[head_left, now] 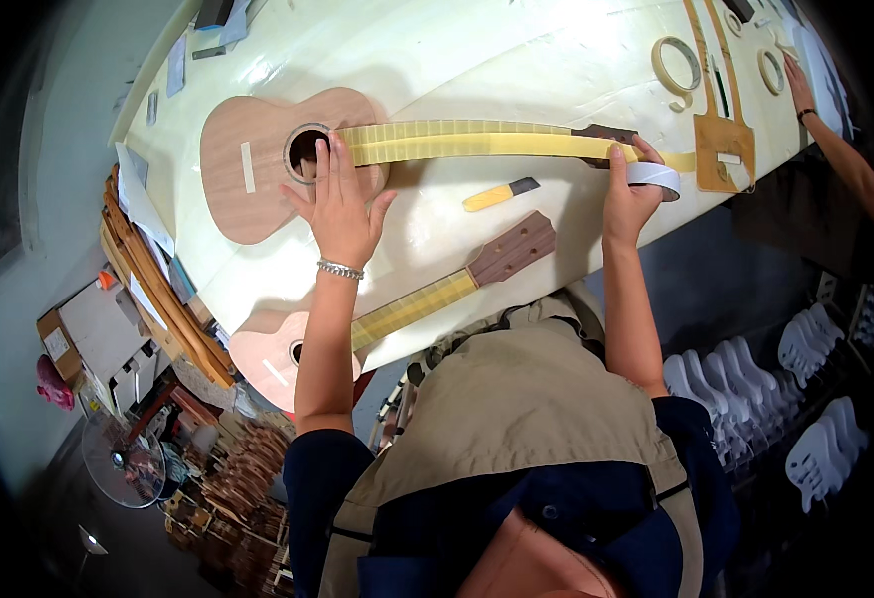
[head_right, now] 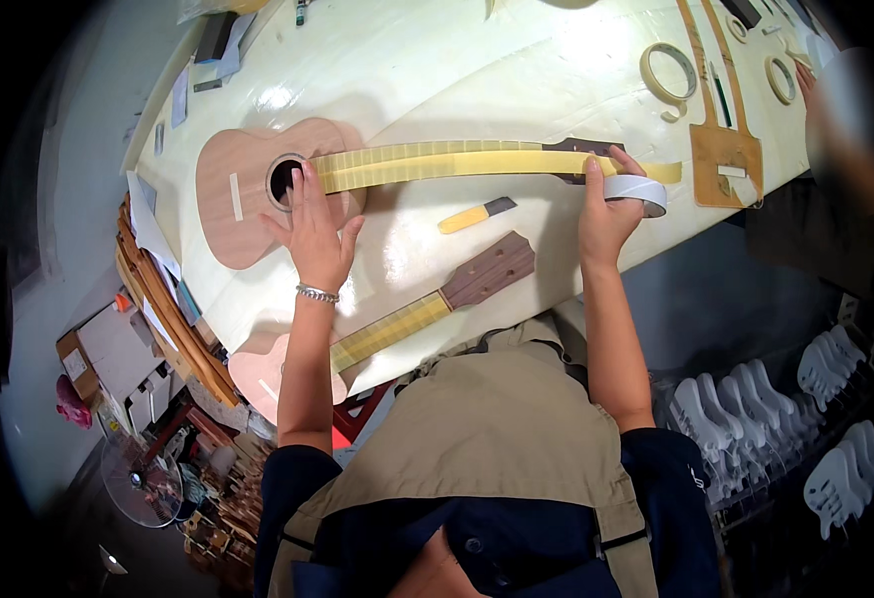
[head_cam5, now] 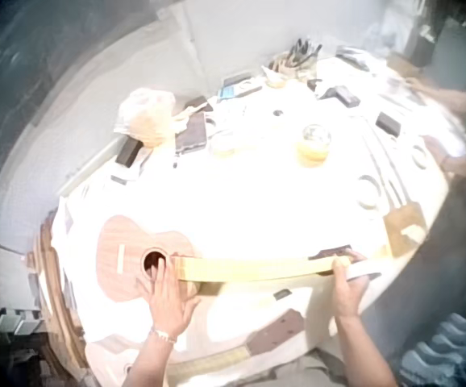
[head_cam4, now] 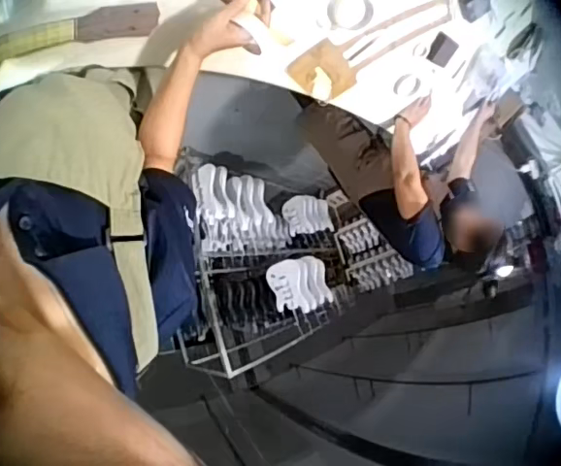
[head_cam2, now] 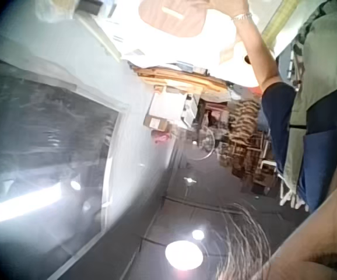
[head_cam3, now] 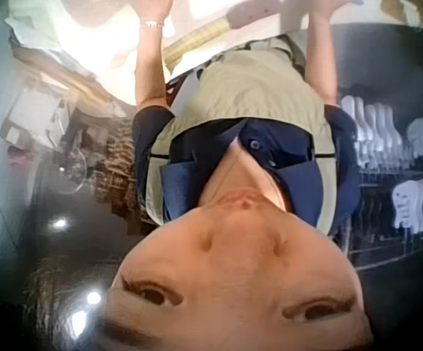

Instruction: The person repeatedly tapes the necks of unfinished acoustic guitars with masking tape. They use a wooden template to mark positions on the guitar body, then apply tape along the fretboard and headstock. After taping each guitar, they place it on a nearby rack and retrieve another to repeat the process.

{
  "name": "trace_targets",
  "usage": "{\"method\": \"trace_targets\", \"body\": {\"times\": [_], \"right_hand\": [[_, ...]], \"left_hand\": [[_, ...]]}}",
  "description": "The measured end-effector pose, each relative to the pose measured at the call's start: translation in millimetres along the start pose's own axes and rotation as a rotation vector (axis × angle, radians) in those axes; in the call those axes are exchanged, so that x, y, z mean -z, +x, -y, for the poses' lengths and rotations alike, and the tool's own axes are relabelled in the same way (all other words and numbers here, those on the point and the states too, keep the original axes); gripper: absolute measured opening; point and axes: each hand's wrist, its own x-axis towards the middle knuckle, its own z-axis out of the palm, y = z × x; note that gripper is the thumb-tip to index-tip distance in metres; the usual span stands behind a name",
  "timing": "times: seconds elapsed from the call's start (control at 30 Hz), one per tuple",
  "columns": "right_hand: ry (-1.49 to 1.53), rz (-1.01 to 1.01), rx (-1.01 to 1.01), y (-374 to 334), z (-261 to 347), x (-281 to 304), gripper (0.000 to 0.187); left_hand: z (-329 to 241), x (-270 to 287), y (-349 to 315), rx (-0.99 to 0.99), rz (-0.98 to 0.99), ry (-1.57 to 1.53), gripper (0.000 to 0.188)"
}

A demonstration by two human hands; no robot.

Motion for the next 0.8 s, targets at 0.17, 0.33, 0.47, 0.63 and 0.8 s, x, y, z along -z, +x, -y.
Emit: {"method": "trace_targets", "body": {"times": [0.17, 0.33, 0.47, 0.63, 0.8], "right_hand": [[0.054, 0.007, -0.008, -2.3, -2.0, -1.9, 0.028], [-0.053, 0.037, -0.022, -5.0, 2.1, -4.2, 0.029], [0.038, 0.041, -0.034, -3.8, -2.5, -3.4, 0.028], [0.011, 0.028, -0.018, -3.9, -4.9, -2.7, 0.026], [0.031, 0.021, -0.032, -3.6, -7.7, -0.9, 0.026]], "left_hand": [[-28.3, 3.8, 3.8, 0.012, 0.039, 0.082, 0.088], [-109.0, -9.4, 13.7, -0.327, 0.130, -0.173, 0.074], [-124.3, -21.9, 12.1, -0.396, 0.214, -0.456, 0.047], [-123.9, -27.2, 10.8, -0.120, 0.351, -0.232, 0.029], [-115.0, 3.6, 6.7, 0.148, 0.104, -0.803, 0.021]]}}
